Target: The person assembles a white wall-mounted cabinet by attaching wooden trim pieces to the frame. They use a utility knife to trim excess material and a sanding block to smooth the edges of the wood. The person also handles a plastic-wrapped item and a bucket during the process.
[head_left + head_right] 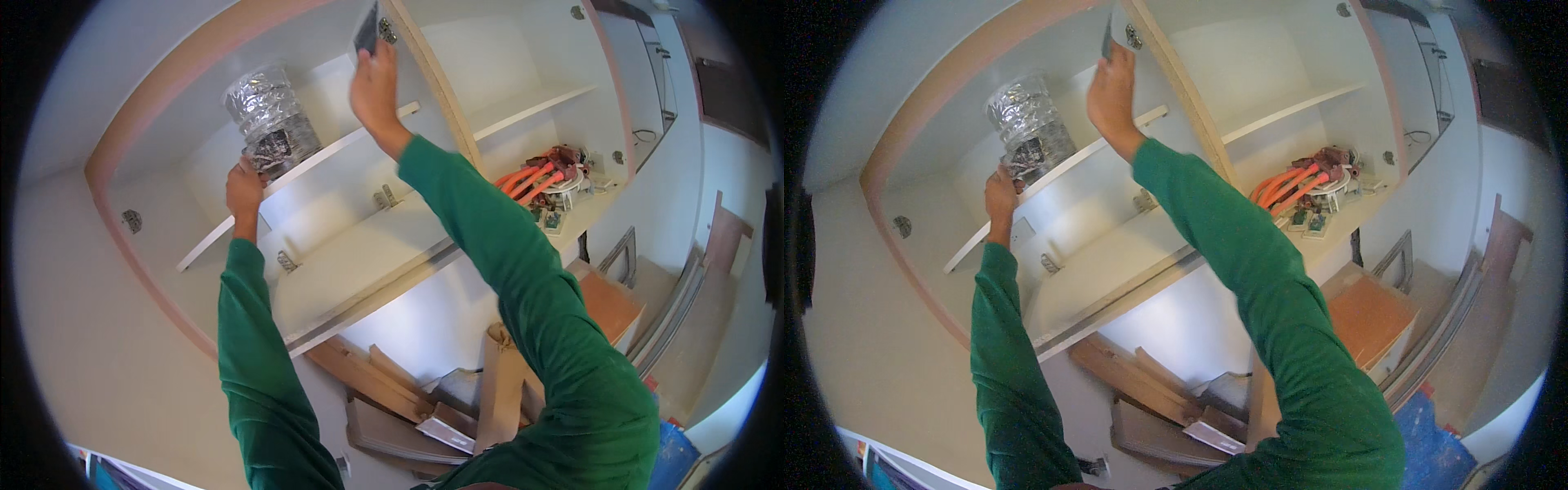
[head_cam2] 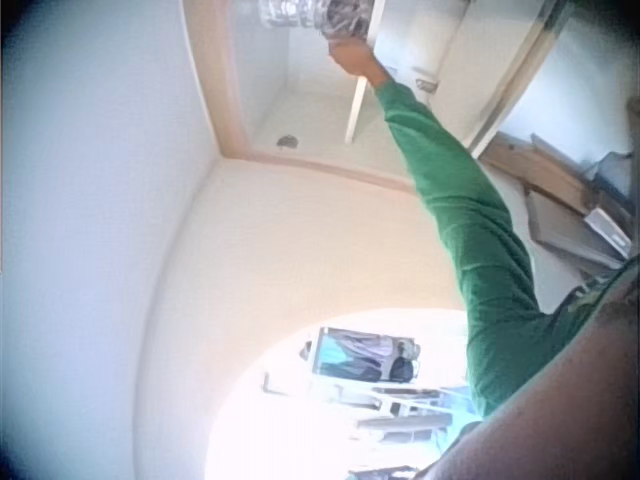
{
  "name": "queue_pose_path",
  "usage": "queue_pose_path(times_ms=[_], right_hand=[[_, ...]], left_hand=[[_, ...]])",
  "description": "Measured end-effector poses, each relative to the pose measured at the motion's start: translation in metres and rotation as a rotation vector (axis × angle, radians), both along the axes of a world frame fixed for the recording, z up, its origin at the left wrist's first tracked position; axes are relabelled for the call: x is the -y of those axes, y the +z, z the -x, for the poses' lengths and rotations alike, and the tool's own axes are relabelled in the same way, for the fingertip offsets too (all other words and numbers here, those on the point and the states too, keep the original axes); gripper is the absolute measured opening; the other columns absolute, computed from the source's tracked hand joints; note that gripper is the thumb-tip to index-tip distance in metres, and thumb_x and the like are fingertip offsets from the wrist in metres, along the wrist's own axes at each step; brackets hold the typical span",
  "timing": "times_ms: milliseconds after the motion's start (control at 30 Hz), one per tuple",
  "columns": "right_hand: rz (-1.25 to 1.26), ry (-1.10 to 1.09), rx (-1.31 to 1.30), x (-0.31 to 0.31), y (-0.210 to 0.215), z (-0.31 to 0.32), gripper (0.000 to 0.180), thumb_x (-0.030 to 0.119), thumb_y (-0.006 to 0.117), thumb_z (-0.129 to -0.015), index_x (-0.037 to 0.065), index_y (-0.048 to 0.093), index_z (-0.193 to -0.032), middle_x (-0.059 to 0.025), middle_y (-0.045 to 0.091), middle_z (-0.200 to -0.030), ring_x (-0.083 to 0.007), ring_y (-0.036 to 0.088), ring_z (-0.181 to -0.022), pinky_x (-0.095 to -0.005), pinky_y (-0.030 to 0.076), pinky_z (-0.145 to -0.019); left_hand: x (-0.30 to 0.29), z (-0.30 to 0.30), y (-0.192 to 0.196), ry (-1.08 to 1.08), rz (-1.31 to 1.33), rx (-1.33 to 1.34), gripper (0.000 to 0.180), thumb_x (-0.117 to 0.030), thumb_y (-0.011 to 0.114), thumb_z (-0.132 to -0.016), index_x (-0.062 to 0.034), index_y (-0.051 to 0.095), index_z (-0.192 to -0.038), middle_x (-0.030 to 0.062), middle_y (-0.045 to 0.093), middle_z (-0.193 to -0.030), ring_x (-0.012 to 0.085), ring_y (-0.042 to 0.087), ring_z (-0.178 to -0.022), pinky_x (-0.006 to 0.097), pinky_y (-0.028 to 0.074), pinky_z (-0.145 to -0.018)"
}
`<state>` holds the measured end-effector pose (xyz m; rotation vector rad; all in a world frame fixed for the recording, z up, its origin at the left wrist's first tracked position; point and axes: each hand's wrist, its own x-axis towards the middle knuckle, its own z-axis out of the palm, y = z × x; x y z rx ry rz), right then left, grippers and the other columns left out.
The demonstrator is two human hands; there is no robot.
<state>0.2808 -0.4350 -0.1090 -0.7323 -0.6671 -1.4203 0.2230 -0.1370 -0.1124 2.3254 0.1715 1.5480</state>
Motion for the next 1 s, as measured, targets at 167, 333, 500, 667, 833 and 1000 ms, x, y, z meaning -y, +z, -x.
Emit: queue_pose_path(times_ms=[167, 333, 500, 667, 833, 1000], right_hand=[[-0.252, -0.142, -0.069, -0.038, 0.081, -0.019, 0.039, 0.003, 0.052, -0.096, -0.007, 0.049, -0.133, -0.0256, 0.05, -0.131, -0.0461, 0.048, -0.122, -0.0524, 0.041, -0.104], [-0.321, -0.156, -0.16, -0.058, 0.108, -0.032, 0.042, 0.006, 0.049, -0.096, -0.008, 0.049, -0.136, -0.0301, 0.045, -0.145, -0.0517, 0.044, -0.129, -0.0535, 0.037, -0.11], [-0.341, -0.057, -0.261, -0.058, 0.114, -0.013, 0.04, 0.004, 0.051, -0.097, -0.005, 0.047, -0.136, -0.0242, 0.049, -0.134, -0.045, 0.049, -0.122, -0.0546, 0.044, -0.101], [-0.271, -0.098, -0.261, -0.041, 0.112, -0.003, 0.041, 0.004, 0.051, -0.097, -0.005, 0.041, -0.136, -0.0223, 0.045, -0.133, -0.0438, 0.048, -0.122, -0.0558, 0.048, -0.097], [-0.253, -0.207, -0.199, -0.029, 0.118, -0.02, 0.034, 0.004, 0.05, -0.097, -0.006, 0.043, -0.128, -0.0236, 0.046, -0.126, -0.0455, 0.049, -0.119, -0.056, 0.048, -0.093], [-0.217, -0.09, -0.218, -0.033, 0.108, -0.01, 0.032, 0.005, 0.05, -0.096, -0.007, 0.043, -0.125, -0.0255, 0.046, -0.122, -0.0463, 0.05, -0.116, -0.0574, 0.046, -0.094]], left_hand=[[0.047, 0.015, -0.021, 0.338, -0.15, 0.103, 0.054, -0.044, 0.032, -0.106, -0.0079, 0.072, -0.105, 0.0187, 0.074, -0.091, 0.0417, 0.069, -0.094, 0.053, 0.053, -0.083], [0.052, 0.022, -0.028, 0.386, -0.229, 0.176, 0.05, -0.041, 0.035, -0.106, -0.0078, 0.071, -0.098, 0.0204, 0.073, -0.089, 0.043, 0.07, -0.086, 0.054, 0.054, -0.078], [0.054, 0.024, -0.03, 0.361, -0.255, 0.197, 0.048, -0.039, 0.036, -0.106, -0.0075, 0.071, -0.094, 0.0204, 0.073, -0.086, 0.0424, 0.07, -0.081, 0.053, 0.055, -0.075], [0.058, 0.025, -0.027, 0.368, -0.271, 0.198, 0.049, -0.038, 0.036, -0.107, -0.0075, 0.07, -0.091, 0.0191, 0.073, -0.082, 0.0408, 0.071, -0.077, 0.052, 0.055, -0.071], [0.059, 0.015, -0.027, 0.303, -0.301, 0.275, 0.049, -0.038, 0.036, -0.107, -0.0074, 0.07, -0.089, 0.0187, 0.072, -0.08, 0.0399, 0.07, -0.075, 0.052, 0.055, -0.069], [0.054, 0.022, -0.027, 0.36, -0.271, 0.201, 0.049, -0.038, 0.035, -0.107, -0.0076, 0.07, -0.091, 0.0186, 0.072, -0.08, 0.0409, 0.07, -0.075, 0.052, 0.055, -0.069]])
